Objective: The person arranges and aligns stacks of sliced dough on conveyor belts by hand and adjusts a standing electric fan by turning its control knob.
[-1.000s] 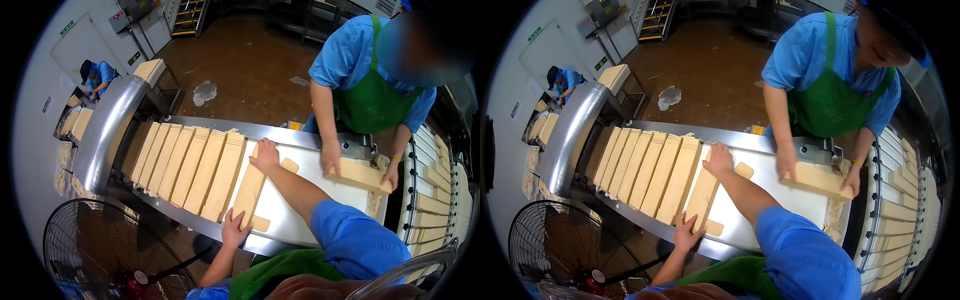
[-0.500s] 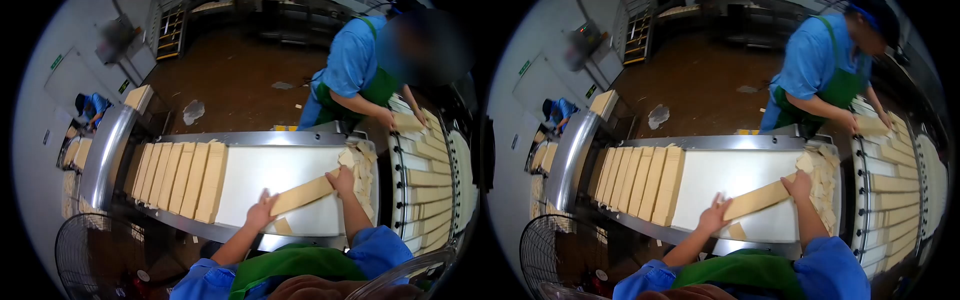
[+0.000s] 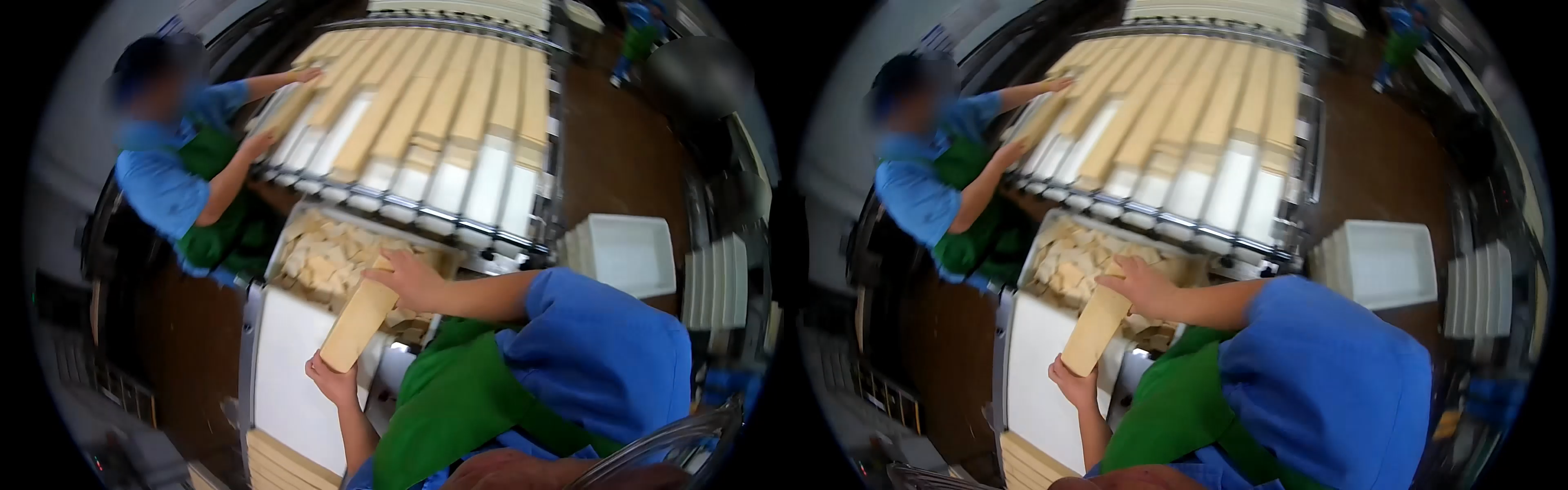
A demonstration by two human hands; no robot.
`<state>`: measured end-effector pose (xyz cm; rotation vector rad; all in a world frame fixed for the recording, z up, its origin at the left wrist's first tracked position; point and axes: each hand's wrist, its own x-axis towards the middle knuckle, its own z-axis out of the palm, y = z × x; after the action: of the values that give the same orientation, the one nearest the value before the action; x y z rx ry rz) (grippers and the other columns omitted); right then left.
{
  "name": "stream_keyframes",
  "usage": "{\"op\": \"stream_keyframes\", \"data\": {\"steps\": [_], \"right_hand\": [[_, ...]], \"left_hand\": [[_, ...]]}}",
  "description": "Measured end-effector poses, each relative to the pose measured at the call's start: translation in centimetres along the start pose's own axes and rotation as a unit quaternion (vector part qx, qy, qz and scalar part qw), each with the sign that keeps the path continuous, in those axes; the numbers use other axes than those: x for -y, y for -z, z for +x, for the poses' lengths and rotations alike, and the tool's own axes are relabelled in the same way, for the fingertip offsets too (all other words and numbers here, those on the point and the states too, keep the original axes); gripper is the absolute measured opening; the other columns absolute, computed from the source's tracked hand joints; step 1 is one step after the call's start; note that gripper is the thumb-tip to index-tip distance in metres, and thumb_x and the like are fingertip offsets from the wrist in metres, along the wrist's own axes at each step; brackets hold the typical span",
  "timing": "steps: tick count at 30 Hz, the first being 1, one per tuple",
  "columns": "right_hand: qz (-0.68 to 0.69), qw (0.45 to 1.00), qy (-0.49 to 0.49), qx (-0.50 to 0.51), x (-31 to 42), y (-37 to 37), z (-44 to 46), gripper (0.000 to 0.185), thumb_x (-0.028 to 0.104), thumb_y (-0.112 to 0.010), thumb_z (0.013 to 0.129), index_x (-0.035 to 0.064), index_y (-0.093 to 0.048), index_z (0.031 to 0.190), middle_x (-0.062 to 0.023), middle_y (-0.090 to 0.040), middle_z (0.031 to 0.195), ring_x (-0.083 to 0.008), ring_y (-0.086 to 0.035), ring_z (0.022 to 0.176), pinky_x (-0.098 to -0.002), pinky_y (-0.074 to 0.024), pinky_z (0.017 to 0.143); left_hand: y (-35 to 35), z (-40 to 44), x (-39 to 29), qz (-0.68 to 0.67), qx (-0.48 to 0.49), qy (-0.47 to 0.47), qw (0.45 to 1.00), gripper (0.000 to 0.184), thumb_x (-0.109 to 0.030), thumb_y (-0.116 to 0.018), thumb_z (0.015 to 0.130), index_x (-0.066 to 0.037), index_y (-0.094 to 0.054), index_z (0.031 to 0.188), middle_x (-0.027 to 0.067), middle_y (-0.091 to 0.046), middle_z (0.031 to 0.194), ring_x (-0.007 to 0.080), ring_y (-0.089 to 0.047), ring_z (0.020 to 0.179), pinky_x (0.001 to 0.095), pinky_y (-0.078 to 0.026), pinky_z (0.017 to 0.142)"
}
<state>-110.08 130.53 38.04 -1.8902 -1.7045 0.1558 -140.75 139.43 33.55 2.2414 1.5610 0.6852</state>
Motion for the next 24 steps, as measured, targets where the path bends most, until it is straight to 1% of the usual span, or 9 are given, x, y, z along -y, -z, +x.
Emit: {"op": "stream_keyframes", "data": {"steps": [3, 4, 5, 7, 11, 13, 18, 21, 24], "right_hand": [[0.056, 0.991, -0.121, -0.003, -4.4, 12.1, -5.6, 0.100, 0.040, -0.088, 0.066, 0.0277, -0.037, 0.151, -0.0253, -0.038, 0.148, -0.0449, -0.040, 0.134, -0.0493, -0.0405, 0.109], [0.092, 0.985, -0.095, -0.111, -8.9, 13.1, -7.8, 0.095, 0.044, -0.084, 0.071, 0.0237, -0.038, 0.151, -0.0235, -0.045, 0.144, -0.0393, -0.044, 0.134, -0.0465, -0.0397, 0.110], [0.224, 0.943, -0.103, -0.222, -13.5, 12.2, -9.0, 0.085, 0.036, -0.078, 0.079, 0.0165, -0.038, 0.151, -0.0201, -0.057, 0.131, -0.0307, -0.054, 0.125, -0.0415, -0.0429, 0.107], [0.387, 0.834, -0.319, -0.231, -19.7, 16.0, -10.8, 0.053, 0.033, -0.058, 0.098, 0.0059, -0.047, 0.142, -0.0145, -0.067, 0.113, -0.0232, -0.065, 0.101, -0.0381, -0.0515, 0.092], [0.087, 0.913, -0.383, -0.113, -28.4, 17.8, -10.2, 0.065, 0.058, -0.053, 0.095, 0.0028, -0.059, 0.127, -0.0223, -0.069, 0.107, -0.0345, -0.067, 0.102, -0.0419, -0.0522, 0.089], [-0.087, 0.914, -0.392, 0.053, -27.7, 18.8, -7.9, 0.077, 0.068, -0.056, 0.088, -0.0033, -0.062, 0.116, -0.0252, -0.070, 0.102, -0.0392, -0.067, 0.101, -0.0450, -0.0517, 0.089], [-0.103, 0.915, -0.388, 0.040, -28.4, 18.1, -7.3, 0.084, 0.072, -0.057, 0.084, -0.0073, -0.061, 0.112, -0.0256, -0.069, 0.098, -0.0401, -0.066, 0.099, -0.0466, -0.0517, 0.089], [-0.131, 0.930, -0.342, 0.015, -28.4, 17.7, -8.8, 0.083, 0.072, -0.058, 0.083, -0.0057, -0.061, 0.111, -0.0275, -0.067, 0.103, -0.0413, -0.064, 0.102, -0.0465, -0.0519, 0.087], [-0.257, 0.935, -0.223, -0.102, -29.3, 17.3, -9.7, 0.080, 0.072, -0.060, 0.082, -0.0041, -0.062, 0.108, -0.0280, -0.065, 0.107, -0.0413, -0.063, 0.105, -0.0463, -0.0503, 0.088]], "left_hand": [[-0.8, 0.1, -11.0, 0.000, 0.038, -0.094, 0.995, 0.075, -0.019, -0.084, 0.064, -0.004, -0.052, 0.130, 0.0222, -0.044, 0.130, 0.0419, -0.047, 0.121, 0.0481, -0.046, 0.099], [-0.8, -0.1, -15.2, 0.009, 0.088, -0.151, 0.985, 0.076, -0.018, -0.083, 0.064, -0.004, -0.051, 0.132, 0.0221, -0.044, 0.130, 0.0424, -0.047, 0.120, 0.0475, -0.046, 0.100], [-0.6, 0.1, -18.2, 0.008, 0.132, -0.207, 0.969, 0.077, -0.016, -0.083, 0.064, -0.004, -0.050, 0.133, 0.0221, -0.043, 0.130, 0.0429, -0.048, 0.119, 0.0469, -0.045, 0.101], [-1.1, -1.3, -22.7, -0.033, 0.230, -0.302, 0.925, 0.079, -0.013, -0.083, 0.069, -0.006, -0.047, 0.138, 0.0311, -0.036, 0.143, 0.0484, -0.043, 0.128, 0.0515, -0.041, 0.104], [-5.8, -4.6, -26.0, -0.329, 0.331, -0.383, 0.797, 0.079, -0.029, -0.075, 0.085, -0.008, -0.034, 0.150, 0.0266, -0.025, 0.155, 0.0429, -0.037, 0.138, 0.0507, -0.038, 0.107], [-4.6, -5.0, -29.8, -0.371, 0.558, 0.081, 0.738, 0.080, -0.049, -0.057, 0.096, -0.014, -0.020, 0.158, 0.0167, -0.016, 0.164, 0.0354, -0.033, 0.143, 0.0487, -0.037, 0.108], [-4.3, -4.8, -29.0, -0.320, 0.537, -0.095, 0.774, 0.076, -0.045, -0.060, 0.095, -0.022, -0.023, 0.158, 0.0137, -0.019, 0.164, 0.0329, -0.036, 0.141, 0.0470, -0.042, 0.104], [-4.2, -4.8, -28.3, -0.289, 0.474, -0.233, 0.798, 0.084, -0.001, -0.079, 0.075, -0.016, -0.039, 0.148, 0.0208, -0.024, 0.160, 0.0378, -0.047, 0.133, 0.0412, -0.052, 0.092], [-4.2, -4.1, -29.0, -0.250, 0.466, -0.280, 0.801, 0.077, -0.005, -0.079, 0.079, -0.014, -0.041, 0.146, 0.0236, -0.025, 0.159, 0.0389, -0.050, 0.130, 0.0423, -0.053, 0.092]]}}
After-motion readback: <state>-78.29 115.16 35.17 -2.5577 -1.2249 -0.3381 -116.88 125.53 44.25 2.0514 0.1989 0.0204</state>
